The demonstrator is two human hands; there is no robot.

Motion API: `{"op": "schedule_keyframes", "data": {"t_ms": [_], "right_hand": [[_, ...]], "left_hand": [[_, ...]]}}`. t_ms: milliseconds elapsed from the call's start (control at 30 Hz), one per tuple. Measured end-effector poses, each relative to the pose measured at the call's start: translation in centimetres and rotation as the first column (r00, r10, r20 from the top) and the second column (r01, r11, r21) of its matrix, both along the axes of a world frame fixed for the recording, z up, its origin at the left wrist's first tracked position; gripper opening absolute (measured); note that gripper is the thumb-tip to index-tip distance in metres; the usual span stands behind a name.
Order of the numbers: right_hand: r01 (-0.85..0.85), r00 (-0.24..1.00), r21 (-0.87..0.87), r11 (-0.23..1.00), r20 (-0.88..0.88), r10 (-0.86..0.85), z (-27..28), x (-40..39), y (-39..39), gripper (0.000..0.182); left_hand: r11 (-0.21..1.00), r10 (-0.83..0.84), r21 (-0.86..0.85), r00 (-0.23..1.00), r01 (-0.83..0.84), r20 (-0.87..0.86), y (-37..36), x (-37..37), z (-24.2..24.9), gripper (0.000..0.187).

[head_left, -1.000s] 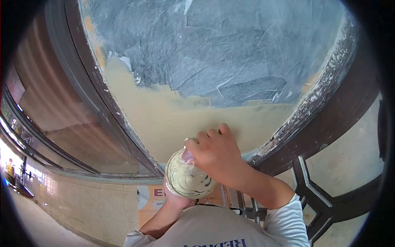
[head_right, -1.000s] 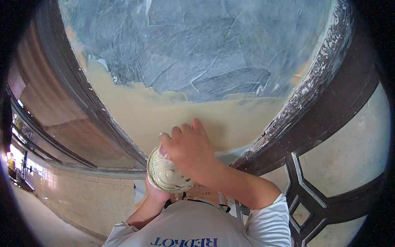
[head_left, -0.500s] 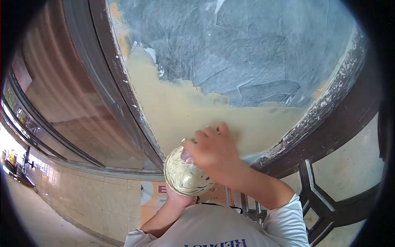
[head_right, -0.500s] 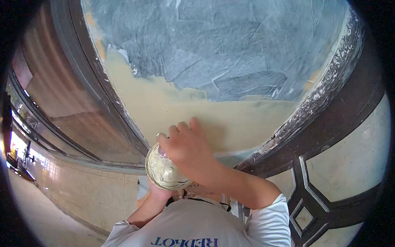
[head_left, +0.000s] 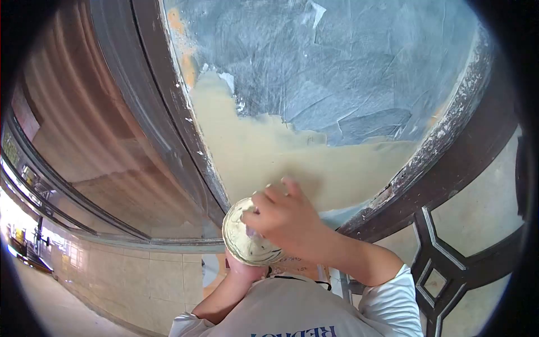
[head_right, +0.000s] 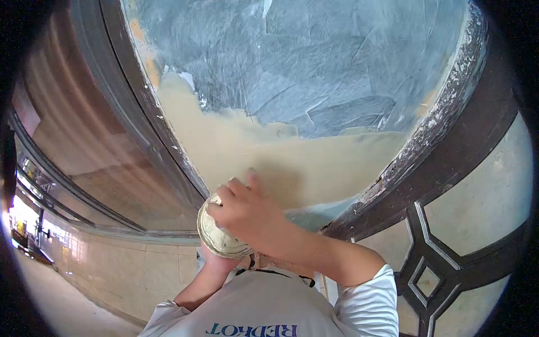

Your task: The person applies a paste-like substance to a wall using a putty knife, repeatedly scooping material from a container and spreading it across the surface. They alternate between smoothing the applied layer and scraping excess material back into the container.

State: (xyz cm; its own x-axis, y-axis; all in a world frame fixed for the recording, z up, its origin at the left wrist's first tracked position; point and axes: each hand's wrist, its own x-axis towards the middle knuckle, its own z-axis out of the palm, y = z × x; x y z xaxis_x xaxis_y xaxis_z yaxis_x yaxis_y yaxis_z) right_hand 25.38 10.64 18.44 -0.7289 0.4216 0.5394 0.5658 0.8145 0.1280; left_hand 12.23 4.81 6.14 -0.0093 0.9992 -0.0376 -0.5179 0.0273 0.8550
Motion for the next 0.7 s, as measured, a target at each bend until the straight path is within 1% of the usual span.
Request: {"op": "schedule_keyframes", "data": {"t_ms": [33,67,133,167,200,267,300,333,367,400,433,467,500,533,567,600,633,667,700], "right_hand": [[0.019,0.999,0.030,0.999,-0.039,-0.018,0.3,-0.3,0.2,0.022],[0.021,0.999,0.034,0.999,-0.041,-0.020,1.0,-0.3,0.3,0.022],[0.119,0.991,0.004,0.993,-0.063,-0.119,2.9,0.5,0.1,0.025],[0.121,0.991,-0.029,0.992,-0.049,-0.122,3.3,1.2,0.1,0.033],[0.129,0.990,-0.020,0.991,-0.051,-0.130,3.3,1.8,0.2,0.033],[0.093,0.990,-0.143,0.985,-0.087,-0.106,2.3,3.1,0.4,0.037],[0.105,0.989,-0.135,0.985,-0.088,-0.117,1.4,3.7,0.6,0.037],[0.125,0.981,-0.188,0.974,-0.125,-0.150,0.0,4.3,0.7,0.038],[0.141,0.969,-0.239,0.961,-0.164,-0.184,-1.5,4.9,0.8,0.040],[0.152,0.966,-0.233,0.961,-0.171,-0.194,-3.0,5.3,0.6,0.040],[0.185,0.953,-0.310,0.933,-0.174,-0.247,-4.7,5.6,0.2,0.037],[0.215,0.939,-0.385,0.897,-0.172,-0.299,-6.6,6.0,-0.1,0.035],[0.225,0.935,-0.381,0.897,-0.176,-0.309,-9.0,6.3,-0.1,0.035],[0.133,0.882,-0.622,0.772,-0.282,-0.378,-11.7,6.5,-0.1,0.035],[-0.009,0.808,-0.801,0.599,-0.358,-0.467,-14.3,6.7,-0.2,0.035],[-0.004,0.803,-0.797,0.604,-0.363,-0.474,-16.5,6.8,-0.1,0.035],[-0.218,0.678,-0.871,0.440,-0.459,-0.574,-18.5,6.8,0.0,0.032],[-0.447,0.534,-0.852,0.274,-0.500,-0.682,-19.3,6.7,0.3,0.030],[-0.448,0.526,-0.849,0.281,-0.505,-0.685,-20.0,6.6,0.7,0.030]], "left_hand": [[0.987,-0.024,-0.096,0.716,0.126,0.698,0.2,-0.4,0.4,0.059],[0.987,-0.028,-0.092,0.718,0.128,0.696,0.2,-0.8,0.6,0.059],[0.991,-0.036,-0.079,0.800,0.104,0.599,-0.1,-1.8,0.8,0.059],[0.991,-0.067,-0.049,0.772,0.127,0.632,-0.2,-2.5,0.6,0.060],[0.990,-0.079,-0.041,0.772,0.135,0.630,-0.1,-3.2,0.2,0.060],[0.998,-0.054,0.006,0.834,0.061,0.549,-0.1,-4.5,-1.0,0.063],[0.992,-0.119,0.099,0.749,0.072,0.652,-0.1,-4.9,-1.4,0.063],[0.991,-0.133,0.106,0.749,0.084,0.650,-0.1,-5.4,-1.5,0.063],[0.996,-0.090,0.062,0.727,0.065,0.681,0.0,-6.0,-1.6,0.063],[0.999,-0.045,0.017,0.705,0.047,0.708,0.1,-6.7,-1.6,0.063],[0.995,-0.087,0.033,0.666,0.093,0.741,0.1,-7.5,-1.8,0.063],[0.994,-0.100,0.039,0.668,0.105,0.737,0.1,-8.1,-1.9,0.063],[0.994,-0.088,0.107,0.842,0.036,0.532,0.1,-8.6,-2.0,0.062],[0.981,-0.044,0.192,0.955,-0.014,0.293,0.1,-8.9,-2.1,0.061],[0.997,-0.035,0.075,0.807,-0.011,0.589,0.0,-9.0,-2.1,0.064],[0.997,-0.047,0.081,0.808,-0.001,0.587,0.0,-9.1,-1.9,0.064],[0.986,-0.087,0.169,0.877,0.007,0.473,-0.1,-9.3,-1.4,0.064],[0.967,-0.114,0.253,0.930,0.023,0.349,-0.2,-9.6,-1.1,0.064],[0.994,-0.107,0.098,0.705,0.054,0.701,0.0,-9.7,-1.3,0.065]]}}
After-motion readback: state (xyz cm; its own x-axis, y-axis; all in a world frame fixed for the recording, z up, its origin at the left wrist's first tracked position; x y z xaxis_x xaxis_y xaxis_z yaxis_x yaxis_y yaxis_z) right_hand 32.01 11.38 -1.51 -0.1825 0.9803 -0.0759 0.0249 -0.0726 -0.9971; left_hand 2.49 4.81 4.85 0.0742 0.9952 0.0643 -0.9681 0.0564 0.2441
